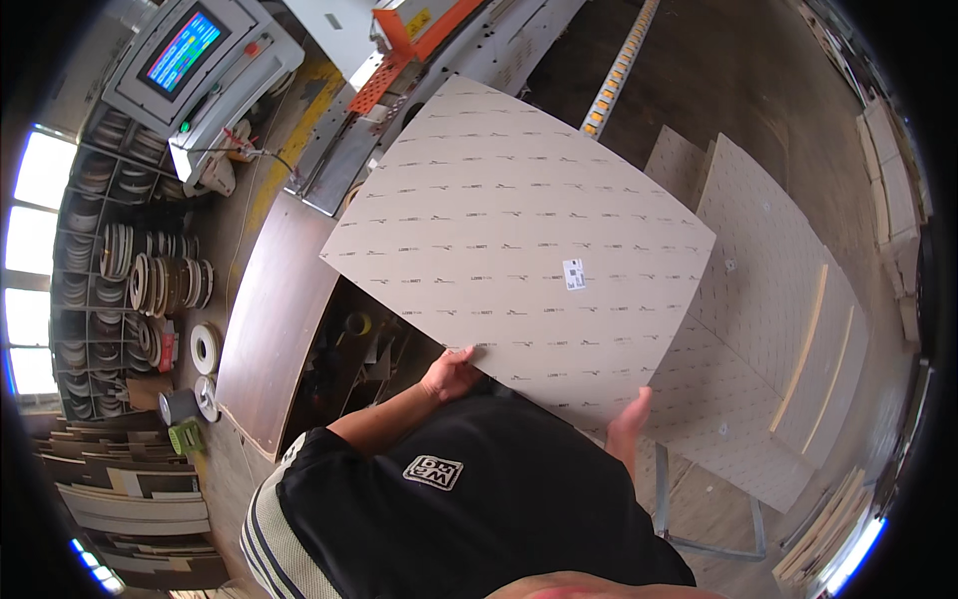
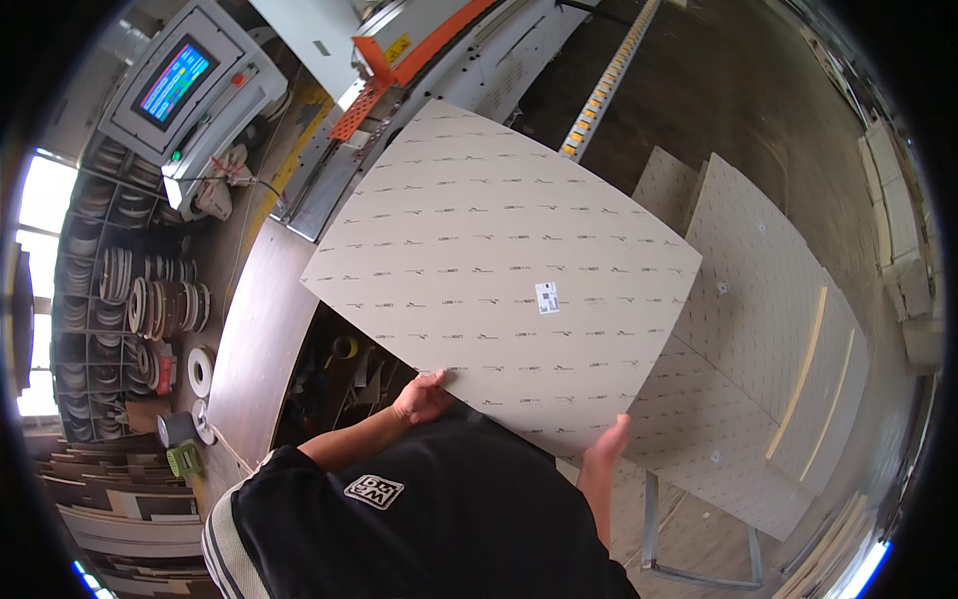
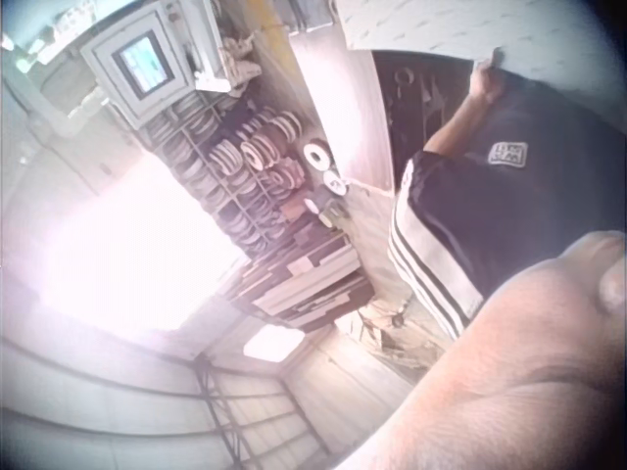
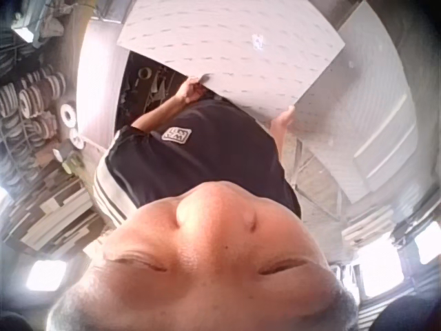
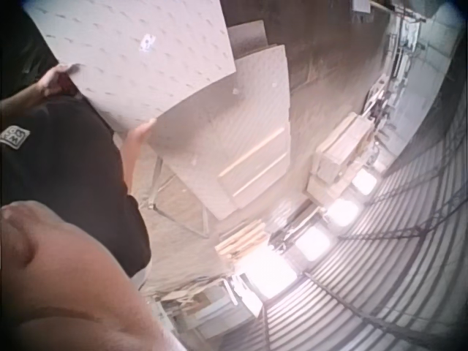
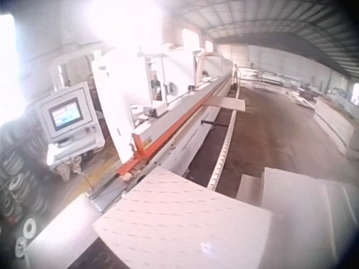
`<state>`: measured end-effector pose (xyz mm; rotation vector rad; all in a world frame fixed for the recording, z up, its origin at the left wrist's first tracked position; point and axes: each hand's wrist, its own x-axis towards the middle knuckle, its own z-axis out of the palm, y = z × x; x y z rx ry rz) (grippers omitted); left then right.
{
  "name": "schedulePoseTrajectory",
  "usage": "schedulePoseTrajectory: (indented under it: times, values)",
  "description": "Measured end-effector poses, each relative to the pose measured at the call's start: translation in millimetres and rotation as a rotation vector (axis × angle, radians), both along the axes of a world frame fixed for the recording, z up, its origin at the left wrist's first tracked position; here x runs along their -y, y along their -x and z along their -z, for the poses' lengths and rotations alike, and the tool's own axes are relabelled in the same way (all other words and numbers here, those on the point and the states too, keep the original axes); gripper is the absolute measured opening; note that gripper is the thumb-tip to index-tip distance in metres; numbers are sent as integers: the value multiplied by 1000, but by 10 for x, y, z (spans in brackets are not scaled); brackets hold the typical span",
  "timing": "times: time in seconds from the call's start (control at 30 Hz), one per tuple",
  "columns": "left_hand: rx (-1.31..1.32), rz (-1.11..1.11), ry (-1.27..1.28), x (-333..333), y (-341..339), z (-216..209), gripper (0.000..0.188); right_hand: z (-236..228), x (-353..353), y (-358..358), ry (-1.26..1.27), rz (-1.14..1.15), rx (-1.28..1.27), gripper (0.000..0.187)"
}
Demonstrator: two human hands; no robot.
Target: The person picks up wood panels from a stack, positions them on a metal rack, uses an air nozzle to blow dust off the panels and work surface, and then stacks the panels onto a nearby cart.
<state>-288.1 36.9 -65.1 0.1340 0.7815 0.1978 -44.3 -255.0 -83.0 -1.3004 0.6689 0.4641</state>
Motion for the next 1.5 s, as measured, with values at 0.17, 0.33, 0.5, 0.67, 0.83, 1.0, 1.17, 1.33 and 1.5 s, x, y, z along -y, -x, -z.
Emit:
schedulePoseTrajectory:
  times: [0.17, 0.33, 0.5, 0.67, 0.83, 1.0, 1.17, 1.33, 1.5]
  values:
    - [-47, -99, -24, -519, 422, 434, 44, 71, -724, 113, 57, -88, -27, 49]
    - [-146, -96, -191, -1023, 463, 356, 30, 403, -995, 259, 147, -288, 8, 52]
    - [-436, -158, -541, -1186, 394, 335, 28, 6, -1413, 345, 368, -550, 0, 54]
    - [-597, -196, -553, -1320, 360, 327, 27, -9, -1585, 456, 346, -625, 181, 55]
    - [-591, -250, -600, -1263, 371, 453, 28, 54, -1548, 491, 363, -625, 156, 52]
    - [-552, -243, -677, -1231, 385, 603, 30, 157, -1491, 425, 219, -569, 135, 49]
    - [-540, -236, -638, -1218, 261, 496, 29, 174, -1502, 347, 215, -583, 133, 46]
    - [-550, -146, -662, -1404, 231, 616, 28, 320, -1590, 258, 190, -543, 159, 48]
    - [-572, -100, -615, -1416, 182, 505, 26, 316, -1532, 204, 192, -564, 74, 53]
